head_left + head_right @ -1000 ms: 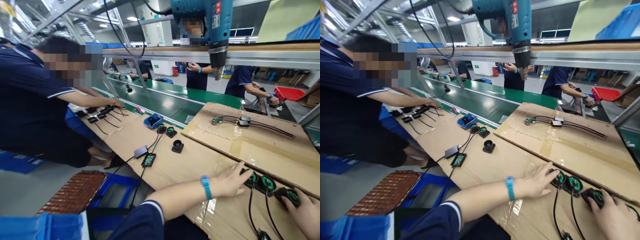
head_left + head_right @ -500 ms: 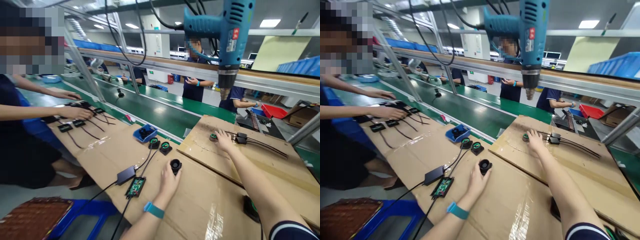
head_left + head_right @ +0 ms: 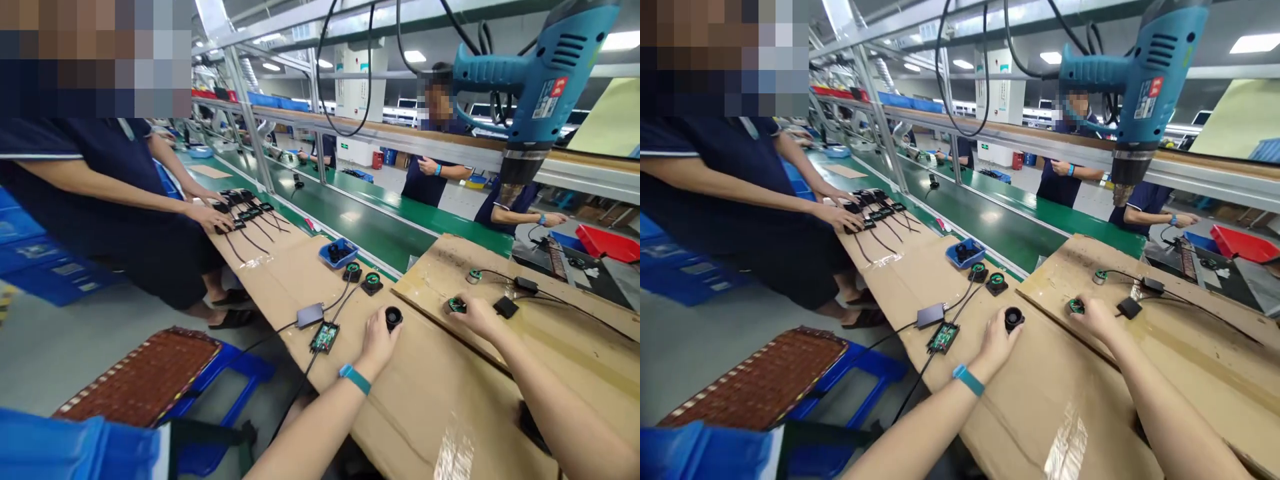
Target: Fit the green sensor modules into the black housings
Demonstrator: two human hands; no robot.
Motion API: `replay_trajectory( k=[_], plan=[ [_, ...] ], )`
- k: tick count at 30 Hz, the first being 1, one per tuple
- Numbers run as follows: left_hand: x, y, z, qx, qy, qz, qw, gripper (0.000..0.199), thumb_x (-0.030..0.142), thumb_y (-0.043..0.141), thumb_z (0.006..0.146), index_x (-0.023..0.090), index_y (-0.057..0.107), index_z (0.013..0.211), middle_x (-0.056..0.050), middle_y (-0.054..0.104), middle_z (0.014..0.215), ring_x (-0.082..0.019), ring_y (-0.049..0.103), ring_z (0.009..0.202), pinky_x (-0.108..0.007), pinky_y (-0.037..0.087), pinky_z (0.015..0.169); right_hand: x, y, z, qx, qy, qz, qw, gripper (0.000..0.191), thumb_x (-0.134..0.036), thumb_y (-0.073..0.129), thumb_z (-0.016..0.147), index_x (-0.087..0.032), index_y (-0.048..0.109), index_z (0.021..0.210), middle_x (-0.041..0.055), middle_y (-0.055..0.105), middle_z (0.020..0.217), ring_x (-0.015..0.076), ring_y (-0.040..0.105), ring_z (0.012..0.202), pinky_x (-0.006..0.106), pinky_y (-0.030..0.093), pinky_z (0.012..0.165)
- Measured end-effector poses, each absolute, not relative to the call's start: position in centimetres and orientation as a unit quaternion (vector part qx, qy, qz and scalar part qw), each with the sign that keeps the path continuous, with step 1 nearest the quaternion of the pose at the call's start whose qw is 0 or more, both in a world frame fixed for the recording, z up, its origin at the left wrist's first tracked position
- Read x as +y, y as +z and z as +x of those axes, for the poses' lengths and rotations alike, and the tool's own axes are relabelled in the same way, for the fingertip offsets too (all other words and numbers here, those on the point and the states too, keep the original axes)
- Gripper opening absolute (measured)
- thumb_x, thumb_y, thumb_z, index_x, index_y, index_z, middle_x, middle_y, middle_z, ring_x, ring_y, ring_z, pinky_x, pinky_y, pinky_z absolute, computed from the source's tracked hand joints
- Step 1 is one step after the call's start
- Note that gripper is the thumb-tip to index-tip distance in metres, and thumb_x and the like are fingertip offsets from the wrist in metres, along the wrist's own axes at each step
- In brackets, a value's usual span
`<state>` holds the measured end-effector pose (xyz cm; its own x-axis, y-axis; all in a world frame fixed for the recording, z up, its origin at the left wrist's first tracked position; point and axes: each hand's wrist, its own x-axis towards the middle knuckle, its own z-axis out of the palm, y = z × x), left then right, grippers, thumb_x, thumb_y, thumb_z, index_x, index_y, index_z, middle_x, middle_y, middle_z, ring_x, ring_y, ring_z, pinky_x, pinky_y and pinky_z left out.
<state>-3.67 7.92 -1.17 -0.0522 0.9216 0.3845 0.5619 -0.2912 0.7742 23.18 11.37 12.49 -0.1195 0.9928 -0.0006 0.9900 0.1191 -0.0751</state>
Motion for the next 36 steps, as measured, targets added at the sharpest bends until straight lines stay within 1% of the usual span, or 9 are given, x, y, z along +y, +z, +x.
replay_trajectory(
  k=[4, 7, 9, 12, 16, 20, 26, 33, 36],
  plan=[
    [6.3, -1.0, -3.8, 0.519, 0.502, 0.648, 0.24, 0.051, 0.022, 0.068, 0.086, 0.018, 0.047, 0.132, -0.016, 0.06, 0.132, -0.029, 0.058, 0.126, -0.047, 0.048, 0.108, 2.6, 12.5, 17.7, -0.747, 0.14, -0.63, 0.161, 0.026, -0.027, 0.069, 0.072, -0.018, 0.067, 0.097, 0.0039, 0.07, 0.088, 0.0187, 0.063, 0.079, 0.026, 0.043, 0.069],
    [3.5, -1.2, -3.6, 0.493, 0.509, 0.649, 0.276, 0.049, 0.017, 0.069, 0.083, 0.019, 0.051, 0.128, -0.013, 0.063, 0.128, -0.027, 0.059, 0.123, -0.047, 0.048, 0.108, -2.1, 11.6, 14.6, -0.708, 0.194, -0.638, 0.231, 0.028, -0.024, 0.071, 0.068, -0.017, 0.067, 0.095, 0.0028, 0.069, 0.085, 0.0169, 0.061, 0.072, 0.027, 0.044, 0.067],
    [1.4, -1.5, -3.5, 0.477, 0.5, 0.66, 0.294, 0.05, 0.013, 0.069, 0.08, 0.021, 0.053, 0.127, -0.011, 0.063, 0.127, -0.026, 0.06, 0.122, -0.048, 0.048, 0.108, -3.9, 10.6, 13.4, -0.676, 0.201, -0.654, 0.274, 0.034, -0.027, 0.074, 0.07, -0.016, 0.067, 0.101, 0.0035, 0.069, 0.088, 0.0167, 0.06, 0.07, 0.028, 0.046, 0.068],
    [-0.9, -1.9, -3.4, 0.445, 0.487, 0.69, 0.297, 0.057, 0.008, 0.069, 0.078, 0.022, 0.051, 0.13, -0.01, 0.061, 0.131, -0.026, 0.057, 0.125, -0.05, 0.047, 0.11, -5.1, 8.9, 12.4, -0.662, 0.159, -0.657, 0.322, 0.044, -0.03, 0.076, 0.073, -0.015, 0.066, 0.112, 0.0065, 0.069, 0.097, 0.0191, 0.063, 0.079, 0.032, 0.049, 0.076],
    [-1.7, -1.9, -3.2, 0.398, 0.488, 0.736, 0.25, 0.056, 0.003, 0.062, 0.079, 0.021, 0.051, 0.131, -0.012, 0.058, 0.135, -0.027, 0.054, 0.129, -0.054, 0.046, 0.112, -5.2, 7.7, 11.3, -0.697, 0.101, -0.647, 0.293, 0.031, -0.022, 0.076, 0.076, -0.013, 0.068, 0.105, 0.0087, 0.069, 0.098, 0.0227, 0.064, 0.09, 0.033, 0.049, 0.084],
    [-1.6, -1.6, -3.2, 0.365, 0.49, 0.767, 0.198, 0.048, 0.002, 0.055, 0.082, 0.019, 0.054, 0.127, -0.015, 0.059, 0.134, -0.028, 0.054, 0.129, -0.055, 0.048, 0.111, -5.0, 7.2, 10.3, -0.689, 0.078, -0.677, 0.246, 0.021, -0.024, 0.076, 0.079, -0.013, 0.069, 0.096, 0.01, 0.068, 0.095, 0.0245, 0.064, 0.089, 0.033, 0.048, 0.081],
    [-1.8, -1.6, -3.2, 0.366, 0.502, 0.757, 0.199, 0.044, 0.005, 0.053, 0.088, 0.019, 0.052, 0.13, -0.015, 0.06, 0.132, -0.027, 0.057, 0.126, -0.053, 0.051, 0.109, -5.2, 6.4, 9.6, -0.662, 0.057, -0.712, 0.226, 0.03, -0.04, 0.076, 0.083, -0.014, 0.066, 0.093, 0.0105, 0.067, 0.093, 0.0257, 0.065, 0.089, 0.032, 0.047, 0.077],
    [-1.7, -1.8, -3.3, 0.365, 0.501, 0.755, 0.212, 0.04, 0.008, 0.052, 0.09, 0.019, 0.053, 0.129, -0.014, 0.058, 0.134, -0.025, 0.056, 0.129, -0.052, 0.049, 0.112, -5.2, 7.1, 9.1, -0.654, 0.065, -0.727, 0.197, 0.03, -0.04, 0.076, 0.083, -0.014, 0.064, 0.091, 0.0108, 0.067, 0.092, 0.0258, 0.065, 0.086, 0.033, 0.049, 0.075],
    [-1.5, -1.8, -3.5, 0.377, 0.491, 0.741, 0.26, 0.045, 0.01, 0.059, 0.086, 0.019, 0.052, 0.129, -0.013, 0.06, 0.131, -0.026, 0.057, 0.126, -0.051, 0.048, 0.111, -5.1, 7.7, 9.9, -0.677, 0.11, -0.697, 0.21, 0.034, -0.037, 0.081, 0.078, -0.013, 0.067, 0.097, 0.0118, 0.068, 0.097, 0.026, 0.066, 0.09, 0.035, 0.051, 0.08]
  ],
)
